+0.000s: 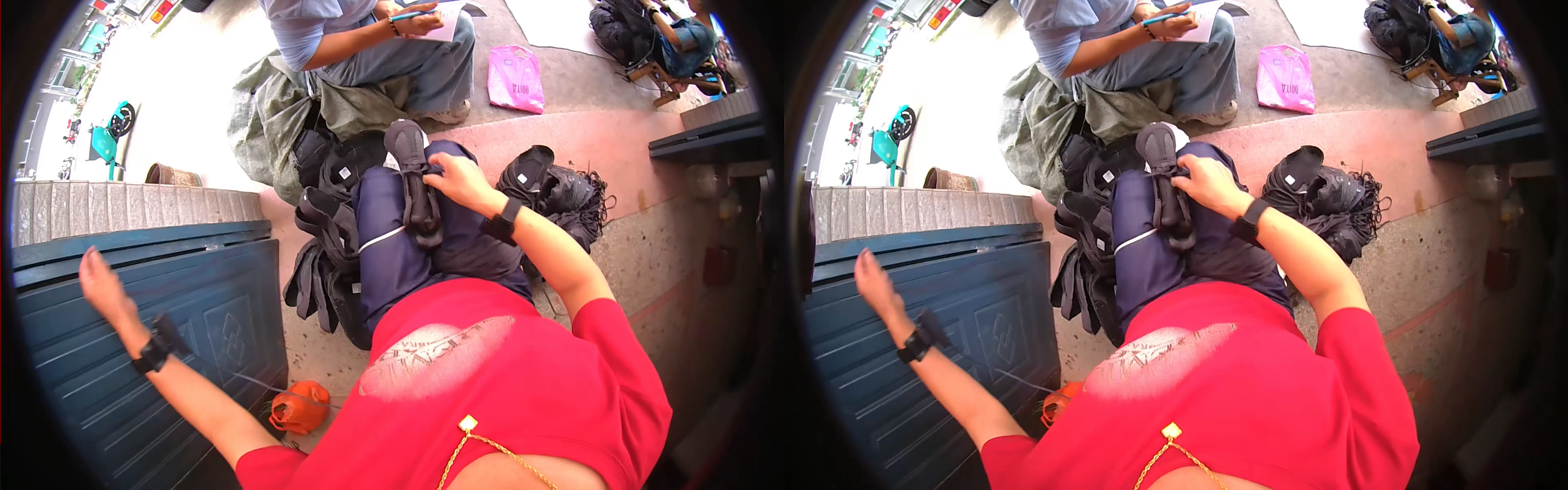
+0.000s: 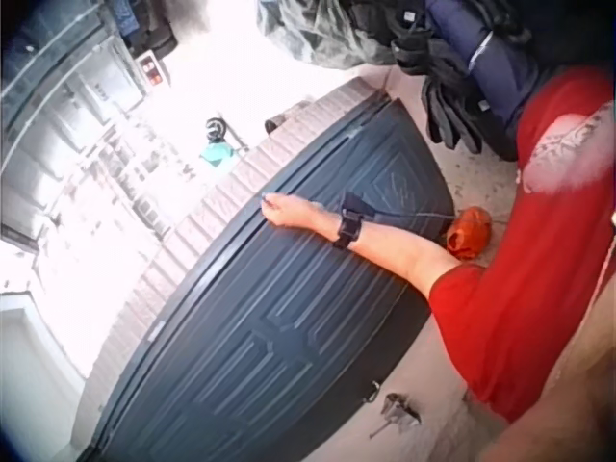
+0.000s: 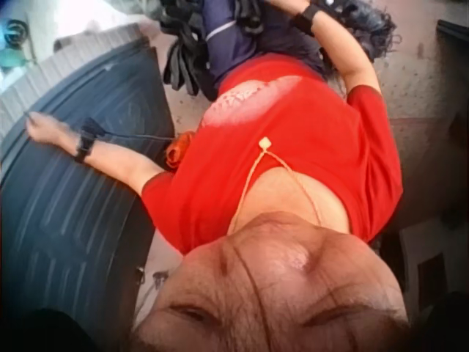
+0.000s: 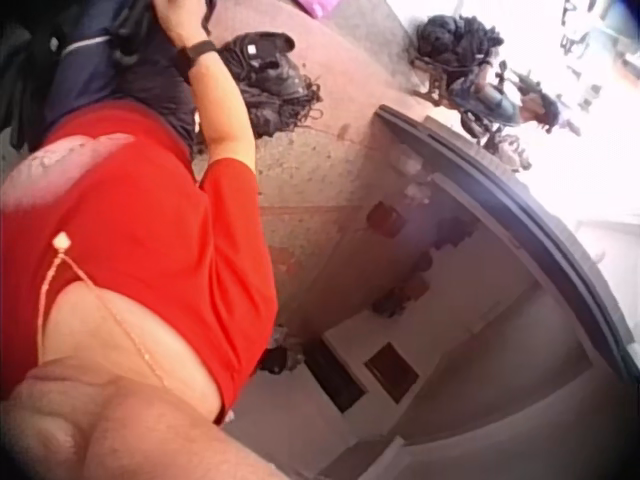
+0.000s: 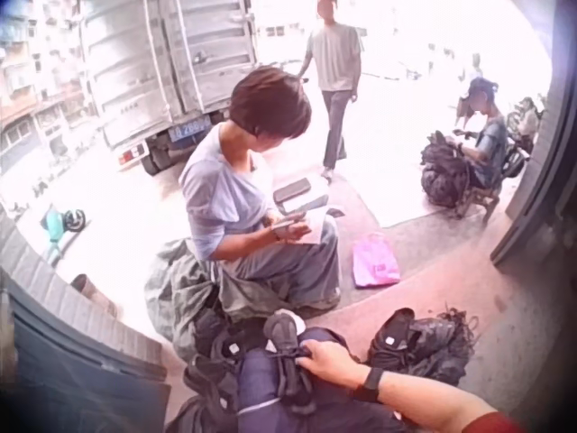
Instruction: Threading laces into a pair of black shoes.
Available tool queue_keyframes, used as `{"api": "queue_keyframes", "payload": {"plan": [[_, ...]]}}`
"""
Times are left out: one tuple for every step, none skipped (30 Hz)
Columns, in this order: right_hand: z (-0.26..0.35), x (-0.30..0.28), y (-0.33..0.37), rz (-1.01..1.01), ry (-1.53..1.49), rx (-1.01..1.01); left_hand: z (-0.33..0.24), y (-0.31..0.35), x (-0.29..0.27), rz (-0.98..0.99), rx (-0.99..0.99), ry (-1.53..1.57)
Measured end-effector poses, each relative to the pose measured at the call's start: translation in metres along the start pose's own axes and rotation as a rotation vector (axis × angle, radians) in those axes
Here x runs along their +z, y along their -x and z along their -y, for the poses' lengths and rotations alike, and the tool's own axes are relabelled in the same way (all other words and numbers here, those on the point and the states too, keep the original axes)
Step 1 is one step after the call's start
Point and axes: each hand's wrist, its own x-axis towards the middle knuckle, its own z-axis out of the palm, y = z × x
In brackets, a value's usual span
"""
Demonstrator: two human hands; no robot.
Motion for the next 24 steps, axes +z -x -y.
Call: {"api": "queue_keyframes", "payload": {"plan": [[-0.002,-0.003,0.0,-0.012,0.018,0.029,-0.021,0.031,0.044,0.119,-0.132,0.131],[0.002,-0.004,-0.002,-0.017,0.088,-0.02,-0.056,0.068,0.072,0.267,-0.207,0.272],[0.006,-0.001,-0.003,-0.017,0.158,-0.074,-0.076,0.101,0.098,0.384,-0.21,0.329],[0.008,0.004,-0.004,-0.069,0.185,-0.122,-0.097,0.127,0.113,0.576,-0.278,0.411],[0.006,0.006,-0.003,-0.066,0.191,-0.116,-0.109,0.153,0.135,0.683,-0.319,0.439],[0.004,0.008,-0.002,-0.03,0.166,-0.149,-0.126,0.176,0.153,0.783,-0.247,0.359],[0.001,0.008,-0.001,-0.003,0.144,-0.172,-0.139,0.195,0.173,0.965,-0.207,0.41],[0.005,0.004,0.003,-0.042,0.118,-0.129,-0.148,0.216,0.194,1.071,-0.256,0.46],[0.014,0.005,0.005,-0.037,0.108,-0.134,-0.135,0.239,0.22,0.953,0.148,0.407],[0.013,0.003,0.006,-0.052,0.121,-0.02,-0.147,0.257,0.238,0.901,0.307,0.457],[0.011,-0.001,0.007,-0.072,0.135,0.092,-0.158,0.27,0.251,1.042,0.194,0.411],[0.005,0.001,0.008,-0.079,0.133,0.084,-0.166,0.28,0.266,1.008,0.347,0.356],[-0.002,-0.001,0.009,0.065,0.132,0.138,-0.172,0.289,0.276,1.005,0.45,0.275],[-0.005,-0.001,0.011,0.052,0.114,0.139,-0.175,0.294,0.288,1.004,0.525,0.219],[-0.006,0.0,0.013,0.041,0.094,0.137,-0.178,0.299,0.297,1.0,0.599,0.16],[-0.008,0.0,0.014,0.035,0.093,0.137,-0.177,0.303,0.302,0.979,0.678,0.178],[-0.01,-0.002,0.015,0.051,0.094,0.171,-0.181,0.304,0.306,0.977,0.688,0.181],[-0.01,-0.004,0.016,0.067,0.094,0.204,-0.185,0.305,0.309,1.011,0.743,0.103],[-0.01,-0.004,0.017,0.06,0.092,0.202,-0.187,0.306,0.311,1.044,0.796,0.022],[-0.009,-0.005,0.017,0.087,0.058,0.226,-0.188,0.307,0.312,1.042,0.836,0.02],[-0.008,-0.005,0.017,0.114,0.023,0.249,-0.189,0.308,0.312,0.987,0.915,-0.031],[-0.006,-0.005,0.016,0.11,0.012,0.24,-0.189,0.31,0.315,0.913,1.002,-0.056],[-0.001,-0.008,0.016,0.101,0.01,0.238,-0.19,0.311,0.316,0.84,1.09,-0.076],[0.005,-0.01,0.016,0.129,0.031,0.251,-0.19,0.31,0.317,0.837,1.098,-0.078]]}}
